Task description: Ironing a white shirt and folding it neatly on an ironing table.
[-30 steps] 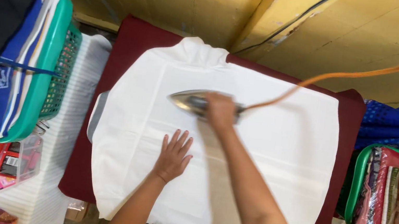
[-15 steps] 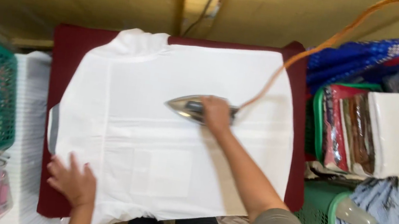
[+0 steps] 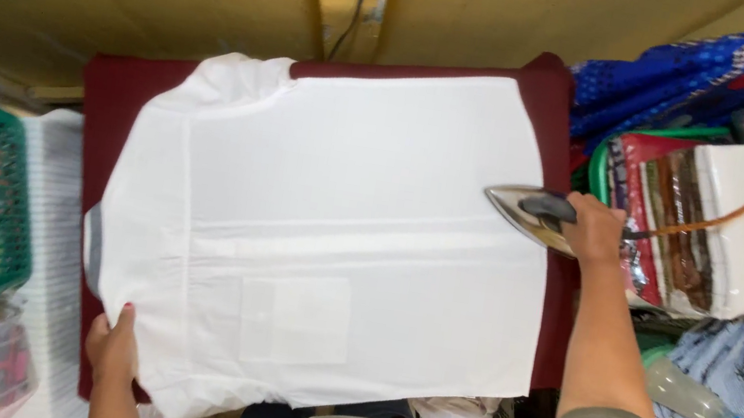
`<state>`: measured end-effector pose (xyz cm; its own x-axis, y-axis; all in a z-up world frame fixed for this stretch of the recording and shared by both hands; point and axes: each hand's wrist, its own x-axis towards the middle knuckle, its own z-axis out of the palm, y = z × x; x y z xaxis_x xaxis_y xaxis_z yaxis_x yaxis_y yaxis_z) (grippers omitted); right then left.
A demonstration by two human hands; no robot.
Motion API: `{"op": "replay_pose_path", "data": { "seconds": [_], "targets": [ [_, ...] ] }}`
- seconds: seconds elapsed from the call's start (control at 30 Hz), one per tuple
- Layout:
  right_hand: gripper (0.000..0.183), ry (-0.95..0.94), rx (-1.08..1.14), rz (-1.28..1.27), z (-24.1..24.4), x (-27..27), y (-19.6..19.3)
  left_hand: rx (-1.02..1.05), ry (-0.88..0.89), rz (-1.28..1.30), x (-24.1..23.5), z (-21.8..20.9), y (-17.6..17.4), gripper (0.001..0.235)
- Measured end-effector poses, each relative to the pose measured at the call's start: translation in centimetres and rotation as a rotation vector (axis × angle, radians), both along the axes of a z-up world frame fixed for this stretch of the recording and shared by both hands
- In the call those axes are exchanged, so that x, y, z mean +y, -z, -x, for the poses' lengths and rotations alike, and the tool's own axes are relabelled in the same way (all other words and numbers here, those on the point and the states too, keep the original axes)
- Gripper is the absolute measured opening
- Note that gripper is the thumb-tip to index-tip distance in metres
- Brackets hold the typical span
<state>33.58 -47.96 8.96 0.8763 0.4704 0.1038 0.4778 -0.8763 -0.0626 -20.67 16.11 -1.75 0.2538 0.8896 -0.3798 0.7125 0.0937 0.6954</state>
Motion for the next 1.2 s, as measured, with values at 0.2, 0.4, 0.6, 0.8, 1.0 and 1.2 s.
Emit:
{"op": "replay_pose_path", "data": {
  "seconds": [0.2, 0.4, 0.6, 0.8, 1.0, 1.2],
  "targets": [
    [0.034, -0.304, 0.083, -0.103, 2.9, 6.1, -1.0, -0.070, 0.031, 0.067, 0.8, -1.2, -2.0, 0.040],
    [0.031, -0.393, 0.042, -0.173, 10.7, 18.1, 0.6, -0.222, -0.203, 0.322, 1.8, -0.9, 1.0, 0.035],
    [0.025, -0.461, 0.021, -0.295, 18.0, 31.0, 1.9, -0.333, -0.119, 0.345, 2.5, -0.3, 2.6, 0.035],
    [0.007, -0.442, 0.033, -0.348, 24.5, 42.5, 4.1, -0.331, -0.075, 0.360, 2.2, -1.2, 0.0, 0.036],
    [0.021, -0.427, 0.083, -0.227, 28.2, 44.9, 4.2, -0.351, -0.063, 0.276, 3.8, 0.6, 5.8, 0.036],
    [0.019, -0.212, 0.009, -0.204, 26.2, 35.8, 2.2, -0.355, -0.039, 0.266, 5.0, 1.1, 7.1, 0.034]
  ]
}}
